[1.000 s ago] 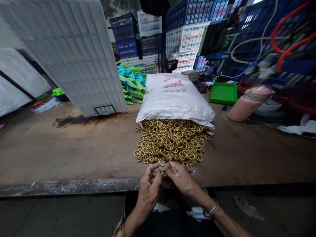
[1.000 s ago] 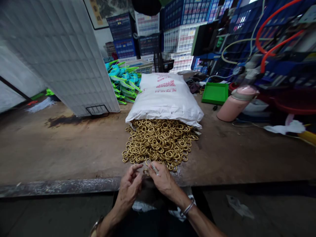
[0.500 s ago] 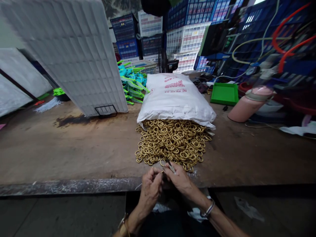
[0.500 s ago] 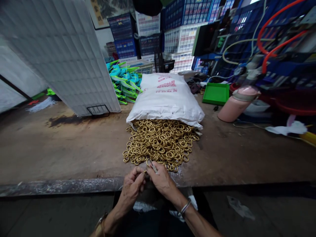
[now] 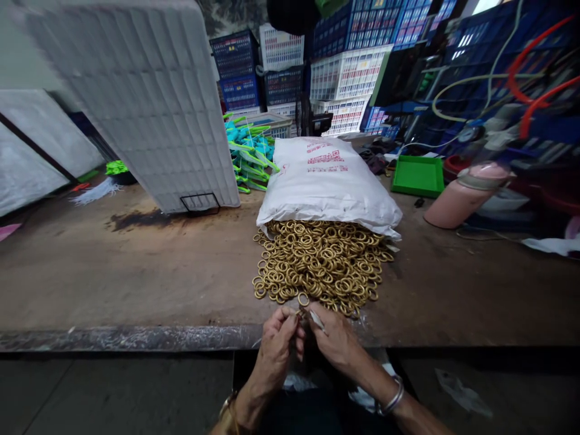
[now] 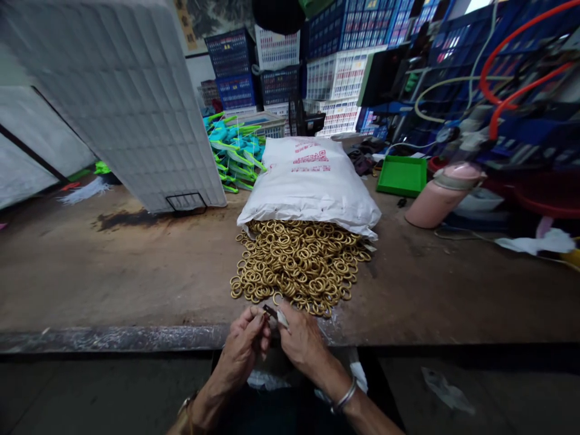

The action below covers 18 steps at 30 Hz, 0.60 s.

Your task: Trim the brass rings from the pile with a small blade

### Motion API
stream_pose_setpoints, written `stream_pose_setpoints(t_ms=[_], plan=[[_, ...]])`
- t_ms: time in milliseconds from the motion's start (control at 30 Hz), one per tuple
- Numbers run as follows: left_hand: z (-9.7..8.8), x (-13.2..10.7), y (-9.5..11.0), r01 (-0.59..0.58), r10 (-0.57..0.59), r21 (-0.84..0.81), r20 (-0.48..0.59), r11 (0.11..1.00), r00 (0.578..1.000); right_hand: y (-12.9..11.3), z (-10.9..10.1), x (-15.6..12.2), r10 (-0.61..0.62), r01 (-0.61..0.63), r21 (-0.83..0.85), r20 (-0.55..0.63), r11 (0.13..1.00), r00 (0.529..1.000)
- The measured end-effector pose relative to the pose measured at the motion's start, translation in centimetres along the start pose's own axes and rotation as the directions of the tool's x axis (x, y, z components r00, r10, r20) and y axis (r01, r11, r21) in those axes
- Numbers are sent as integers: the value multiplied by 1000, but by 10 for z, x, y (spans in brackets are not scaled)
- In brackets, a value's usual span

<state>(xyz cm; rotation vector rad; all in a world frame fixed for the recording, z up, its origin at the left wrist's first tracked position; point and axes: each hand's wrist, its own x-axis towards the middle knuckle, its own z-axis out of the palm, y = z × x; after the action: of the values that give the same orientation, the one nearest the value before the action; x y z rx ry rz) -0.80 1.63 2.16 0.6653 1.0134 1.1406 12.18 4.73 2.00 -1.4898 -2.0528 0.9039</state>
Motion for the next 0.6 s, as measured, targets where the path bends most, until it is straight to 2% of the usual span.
stream_pose_setpoints(t_ms=[100, 300, 433, 533, 600], plan=[[-1, 0, 0, 10, -9, 5, -10, 1000, 1000, -3, 1, -3, -8, 11, -65, 39, 998, 999], [-2, 2, -3, -39, 42, 94, -32, 995, 999, -3, 5, -3, 8, 9, -204, 83, 979, 996], [-3, -5, -1, -52, 59, 146, -44, 988, 997, -2, 4, -2, 23, 6, -269, 105, 963, 994], [-1, -17, 6, -85, 85, 139, 8, 987, 996, 2, 3, 0, 87, -47, -354, 96, 934, 992], [1, -23, 12, -80, 76, 53, 65, 995, 995, 4, 4, 2, 117, -78, -421, 66, 904, 991]])
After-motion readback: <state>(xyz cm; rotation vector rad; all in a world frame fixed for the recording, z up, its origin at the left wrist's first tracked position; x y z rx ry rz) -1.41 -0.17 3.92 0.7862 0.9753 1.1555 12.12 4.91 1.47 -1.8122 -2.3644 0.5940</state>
